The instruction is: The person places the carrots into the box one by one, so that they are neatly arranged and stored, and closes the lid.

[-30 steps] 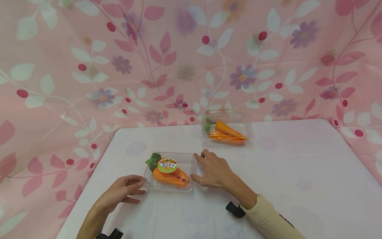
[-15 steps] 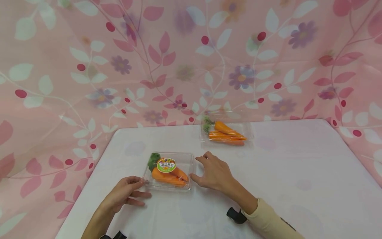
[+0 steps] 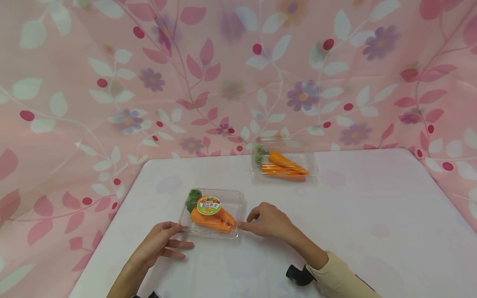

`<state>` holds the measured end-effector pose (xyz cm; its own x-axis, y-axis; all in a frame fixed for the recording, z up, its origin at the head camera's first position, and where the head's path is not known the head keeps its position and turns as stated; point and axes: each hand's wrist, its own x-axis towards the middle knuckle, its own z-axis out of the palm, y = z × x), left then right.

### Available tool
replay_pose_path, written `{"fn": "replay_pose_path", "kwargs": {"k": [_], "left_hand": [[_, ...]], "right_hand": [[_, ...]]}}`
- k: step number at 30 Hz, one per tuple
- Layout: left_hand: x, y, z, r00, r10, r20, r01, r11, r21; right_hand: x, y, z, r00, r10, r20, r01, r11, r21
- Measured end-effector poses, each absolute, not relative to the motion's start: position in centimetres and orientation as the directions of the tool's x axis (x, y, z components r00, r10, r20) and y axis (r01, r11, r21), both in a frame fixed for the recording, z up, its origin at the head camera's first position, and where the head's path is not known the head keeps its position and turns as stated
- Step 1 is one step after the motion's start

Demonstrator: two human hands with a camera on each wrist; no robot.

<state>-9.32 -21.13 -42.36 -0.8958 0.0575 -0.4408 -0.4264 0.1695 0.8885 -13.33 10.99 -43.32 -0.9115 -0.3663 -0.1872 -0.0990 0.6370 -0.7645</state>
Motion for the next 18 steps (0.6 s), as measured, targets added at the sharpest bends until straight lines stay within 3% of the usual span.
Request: {"fn": "replay_pose_path", "kwargs": {"k": [7,18], "left_hand": [[-9.2,-20.6,-42.2,-0.9,0.052,-0.432,-0.418,0.175,0.891],[-9.2,-20.4,-42.3,-0.897,0.073,-0.435,-0.419,0.172,0.892]], "right_hand": [[-12.8,10.5,-43.5,-0.824,-0.475,-0.31,0.043,0.494,-0.868],[-12.4,9.7,-44.1,-0.793,-0.464,-0.395,0.241,0.356,-0.903]]}}
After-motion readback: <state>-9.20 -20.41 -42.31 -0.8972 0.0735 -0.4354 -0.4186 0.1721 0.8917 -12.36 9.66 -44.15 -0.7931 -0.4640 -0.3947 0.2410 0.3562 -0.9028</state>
